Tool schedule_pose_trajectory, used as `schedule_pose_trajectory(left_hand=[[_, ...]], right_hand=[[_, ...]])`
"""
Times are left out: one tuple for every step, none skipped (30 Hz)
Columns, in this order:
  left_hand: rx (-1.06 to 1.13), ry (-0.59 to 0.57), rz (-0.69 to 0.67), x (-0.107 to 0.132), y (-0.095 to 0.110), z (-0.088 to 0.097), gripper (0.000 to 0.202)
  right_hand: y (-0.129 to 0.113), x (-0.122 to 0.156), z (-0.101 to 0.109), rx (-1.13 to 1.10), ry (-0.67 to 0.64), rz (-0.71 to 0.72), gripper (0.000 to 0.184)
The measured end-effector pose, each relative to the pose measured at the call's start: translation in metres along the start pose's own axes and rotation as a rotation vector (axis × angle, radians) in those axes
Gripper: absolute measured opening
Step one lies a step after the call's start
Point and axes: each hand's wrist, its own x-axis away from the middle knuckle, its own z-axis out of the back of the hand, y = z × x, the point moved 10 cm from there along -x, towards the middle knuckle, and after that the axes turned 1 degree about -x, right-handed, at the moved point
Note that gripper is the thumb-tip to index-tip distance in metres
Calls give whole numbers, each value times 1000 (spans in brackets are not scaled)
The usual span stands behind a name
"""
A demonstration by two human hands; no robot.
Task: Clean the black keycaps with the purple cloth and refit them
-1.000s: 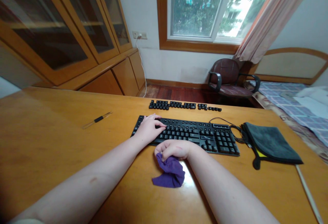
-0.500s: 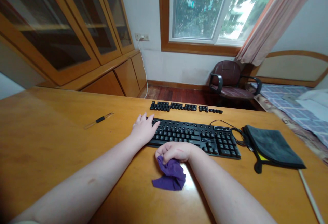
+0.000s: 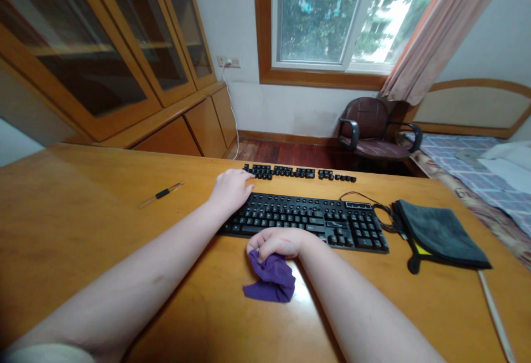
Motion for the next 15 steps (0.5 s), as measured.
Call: schedule_pose_trajectory(left_hand=[[0,21,-72,-10,7,3,24],[-2,30,-112,-20,12,3,22],[1,22,-115,-30,13,1,20],[6,5,-118,-40,15,-3,21],[8,-7,-128,-48,19,-8,22],[3,-18,-143,-55,23,-13,22],[-5,-27,-157,-60,27,-18,22],[-13,-45,-169,-63,31,-24,23],[-23,-64,-173,-66,33,-30,23],[-32,-82,-170,-67,35,-36,23],[-38,-95,-167,-68,35,-40,23],[-41,-104,-164,-68,35,-44,22],[-42,-109,-162,-68,35,-47,21],[-42,-112,-164,-67,35,-50,20],[-41,-115,-168,-67,35,-51,19]], right_hand=[[0,0,0,-4,-1,3,16],[0,0,0,-6,-3,6,16],[0,-1,-1,-8,-9,9,15],[0,-1,-1,-8,-15,11,16],[0,-1,-1,-7,-21,11,16],[0,-1,-1,-8,-26,12,17],[0,-1,-2,-8,-30,13,17],[-1,-1,-2,-12,-33,14,17],[-1,0,-3,-17,-38,14,16],[-2,0,-4,-23,-42,14,16],[-3,0,-4,-28,-46,12,16],[-3,0,-5,-31,-48,9,16],[-3,-1,-6,-31,-50,5,16],[-3,-1,-7,-30,-50,0,16],[-4,-1,-7,-29,-50,-2,16]])
